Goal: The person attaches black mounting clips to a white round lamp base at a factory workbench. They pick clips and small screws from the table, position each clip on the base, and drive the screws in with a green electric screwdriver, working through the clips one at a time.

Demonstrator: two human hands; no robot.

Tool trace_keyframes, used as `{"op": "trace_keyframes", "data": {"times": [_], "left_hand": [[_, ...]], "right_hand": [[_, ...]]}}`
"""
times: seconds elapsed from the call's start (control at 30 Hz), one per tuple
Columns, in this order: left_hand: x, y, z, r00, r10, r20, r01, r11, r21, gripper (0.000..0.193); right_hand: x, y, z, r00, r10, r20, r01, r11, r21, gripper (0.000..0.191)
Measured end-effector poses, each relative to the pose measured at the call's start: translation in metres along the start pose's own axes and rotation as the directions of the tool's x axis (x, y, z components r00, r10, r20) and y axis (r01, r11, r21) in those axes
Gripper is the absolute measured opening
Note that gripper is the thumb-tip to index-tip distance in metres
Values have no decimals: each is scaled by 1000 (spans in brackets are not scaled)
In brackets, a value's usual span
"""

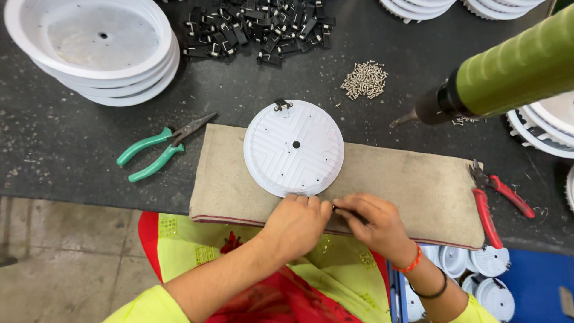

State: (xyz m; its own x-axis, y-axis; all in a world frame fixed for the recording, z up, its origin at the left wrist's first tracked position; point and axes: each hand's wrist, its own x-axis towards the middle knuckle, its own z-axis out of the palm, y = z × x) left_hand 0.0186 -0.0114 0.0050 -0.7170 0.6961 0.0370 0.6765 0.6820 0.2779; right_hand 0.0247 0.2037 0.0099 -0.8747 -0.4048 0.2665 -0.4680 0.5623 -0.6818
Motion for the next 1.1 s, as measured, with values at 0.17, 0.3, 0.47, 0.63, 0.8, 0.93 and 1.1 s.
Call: {"op": "trace_keyframes", "data": {"times": [0.17, 0.3, 0.47, 0.63, 0.8, 0.93, 1.1], "left_hand": [[-11, 7, -14, 937, -348, -37, 276, 800, -533, 21], [-25, 26, -16, 846, -528, 78, 309, 365, -878, 38], [-32, 39, -10, 855, -508, -104, 195, 501, -843, 32], [-35, 42, -15, 836, -531, -133, 245, 580, -777, 29], [-31, 34, -23, 712, -588, -384, 64, 599, -798, 26], [-25, 16, -21, 729, -579, -366, 31, 561, -827, 20], [-21, 6, -13, 762, -642, -81, 284, 445, -849, 18]], "right_hand": [[-2, 2, 2, 913, 409, -17, -333, 766, 551, 35], [-16, -5, 9, 896, 434, 87, -374, 638, 673, 30], [-20, -12, 20, 874, 479, 79, -415, 652, 635, 15], [-19, -28, 23, 923, 376, -88, -299, 841, 451, 8], [-6, -35, 21, 944, 64, -324, -43, 997, 69, 12], [5, -25, 14, 968, -130, -215, 121, 991, -54, 18], [8, -14, 16, 966, -188, -178, 170, 979, -112, 21]]}}
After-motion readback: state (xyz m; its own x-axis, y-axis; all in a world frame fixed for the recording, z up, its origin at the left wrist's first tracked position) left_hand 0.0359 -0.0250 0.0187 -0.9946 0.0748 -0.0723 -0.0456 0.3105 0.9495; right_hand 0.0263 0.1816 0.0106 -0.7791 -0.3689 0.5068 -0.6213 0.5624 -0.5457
